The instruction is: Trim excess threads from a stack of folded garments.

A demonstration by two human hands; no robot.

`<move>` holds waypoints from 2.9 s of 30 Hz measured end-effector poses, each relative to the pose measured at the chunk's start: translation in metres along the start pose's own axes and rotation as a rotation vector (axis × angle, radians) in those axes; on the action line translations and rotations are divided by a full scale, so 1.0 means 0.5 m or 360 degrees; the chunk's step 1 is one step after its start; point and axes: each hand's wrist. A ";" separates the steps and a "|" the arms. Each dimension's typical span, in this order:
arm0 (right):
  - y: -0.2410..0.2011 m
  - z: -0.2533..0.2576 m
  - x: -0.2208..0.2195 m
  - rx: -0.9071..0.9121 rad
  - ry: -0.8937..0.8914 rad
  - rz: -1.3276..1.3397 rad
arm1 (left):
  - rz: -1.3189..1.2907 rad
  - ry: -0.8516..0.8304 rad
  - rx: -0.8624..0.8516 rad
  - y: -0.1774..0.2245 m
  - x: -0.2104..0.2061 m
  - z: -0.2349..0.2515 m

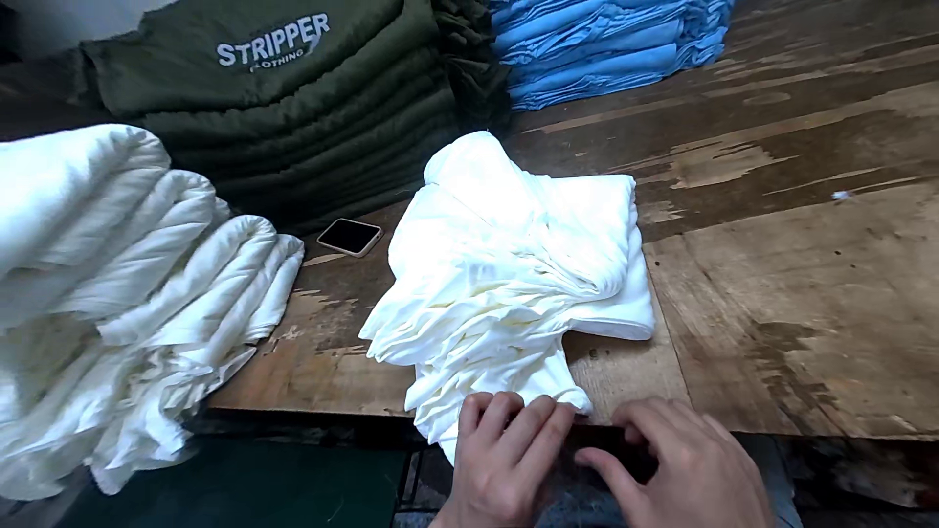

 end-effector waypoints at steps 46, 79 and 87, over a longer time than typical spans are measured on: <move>-0.020 0.086 -0.149 0.0843 0.0190 0.0364 | 0.0451 -0.0105 0.0628 -0.092 0.069 0.183; 0.064 0.075 -0.071 0.1088 0.0203 0.0582 | -0.0325 -0.0651 0.0249 -0.127 0.141 -0.059; 0.081 0.055 0.059 0.0877 -0.0574 0.0297 | -0.0327 -0.0428 0.0706 -0.045 0.088 -0.039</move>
Point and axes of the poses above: each hand's wrist, its own z-axis towards the middle knuckle, its own x-axis out of the back of the hand, y = z × x, and after that the axes turned 4 degrees about -z, right-handed
